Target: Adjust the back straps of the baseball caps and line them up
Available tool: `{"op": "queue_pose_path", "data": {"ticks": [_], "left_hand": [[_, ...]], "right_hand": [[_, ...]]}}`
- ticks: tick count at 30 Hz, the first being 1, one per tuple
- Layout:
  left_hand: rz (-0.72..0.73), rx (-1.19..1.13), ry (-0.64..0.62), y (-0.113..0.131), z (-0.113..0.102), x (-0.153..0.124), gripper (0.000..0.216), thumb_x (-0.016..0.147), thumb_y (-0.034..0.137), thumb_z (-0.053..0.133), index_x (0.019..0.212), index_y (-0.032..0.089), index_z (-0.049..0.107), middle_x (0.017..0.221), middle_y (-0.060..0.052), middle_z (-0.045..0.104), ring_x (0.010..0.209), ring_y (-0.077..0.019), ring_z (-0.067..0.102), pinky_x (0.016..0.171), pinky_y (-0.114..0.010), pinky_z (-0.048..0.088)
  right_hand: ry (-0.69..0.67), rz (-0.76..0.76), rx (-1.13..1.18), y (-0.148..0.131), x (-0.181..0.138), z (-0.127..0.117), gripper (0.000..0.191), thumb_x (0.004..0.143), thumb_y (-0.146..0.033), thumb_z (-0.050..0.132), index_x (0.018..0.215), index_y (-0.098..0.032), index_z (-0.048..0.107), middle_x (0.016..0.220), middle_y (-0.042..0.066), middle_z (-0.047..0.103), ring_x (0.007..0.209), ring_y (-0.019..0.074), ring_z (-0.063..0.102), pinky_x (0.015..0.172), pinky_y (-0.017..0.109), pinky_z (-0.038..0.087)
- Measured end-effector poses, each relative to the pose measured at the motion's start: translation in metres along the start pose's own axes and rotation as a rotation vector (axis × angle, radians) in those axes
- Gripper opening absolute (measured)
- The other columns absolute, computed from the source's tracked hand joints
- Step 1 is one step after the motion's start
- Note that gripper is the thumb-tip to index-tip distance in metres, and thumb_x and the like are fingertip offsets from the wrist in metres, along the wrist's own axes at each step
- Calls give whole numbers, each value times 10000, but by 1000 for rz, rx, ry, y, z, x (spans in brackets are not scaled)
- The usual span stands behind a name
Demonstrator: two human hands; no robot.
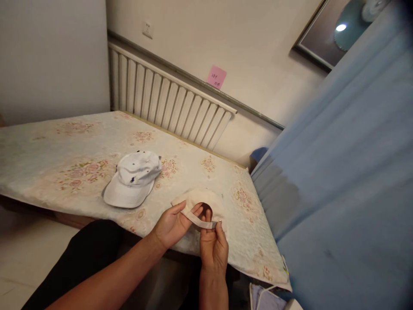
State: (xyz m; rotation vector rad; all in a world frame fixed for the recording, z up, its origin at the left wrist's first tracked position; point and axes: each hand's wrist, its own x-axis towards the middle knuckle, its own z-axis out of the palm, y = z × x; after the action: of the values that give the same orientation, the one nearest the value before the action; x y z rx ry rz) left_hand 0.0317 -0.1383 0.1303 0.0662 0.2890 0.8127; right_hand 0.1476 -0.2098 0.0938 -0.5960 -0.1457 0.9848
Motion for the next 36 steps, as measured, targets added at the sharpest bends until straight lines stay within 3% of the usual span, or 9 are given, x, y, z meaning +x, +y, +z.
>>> {"op": "queue_pose_path", "data": {"ticks": [14,18,27,36], "left_hand": [[-23,-17,-4,-1,-1,0,426,916,118,412,1336,47,403,1076,-198,677,921,-240,704,885,-368,559],[-39,-21,-36,-1,-3,0,413,915,125,425,1318,37,417,1038,-192,686,940,-245,699,911,-378,545],[-42,-38,-20,-1,-4,0,410,914,129,427,1313,34,413,1057,-198,675,972,-253,688,908,-385,544],[-36,-4,-48,-1,-5,0,368,911,138,440,1260,23,452,1053,-200,671,1023,-269,666,963,-412,507]], "right_hand": [[-46,-45,-18,5,-5,4,413,753,-209,712,1145,-164,592,1169,111,684,1165,221,607,1109,465,366],[-70,-38,-38,7,-6,5,472,741,-206,721,1182,-137,567,1132,130,698,1150,219,617,1116,458,363],[-29,-30,-83,6,-4,2,377,722,-219,737,1062,-133,600,1071,134,716,1113,233,640,1092,499,384],[-82,-39,-118,8,-6,3,482,750,-240,721,1192,-129,564,1132,148,695,1133,228,628,1106,481,364]]}}
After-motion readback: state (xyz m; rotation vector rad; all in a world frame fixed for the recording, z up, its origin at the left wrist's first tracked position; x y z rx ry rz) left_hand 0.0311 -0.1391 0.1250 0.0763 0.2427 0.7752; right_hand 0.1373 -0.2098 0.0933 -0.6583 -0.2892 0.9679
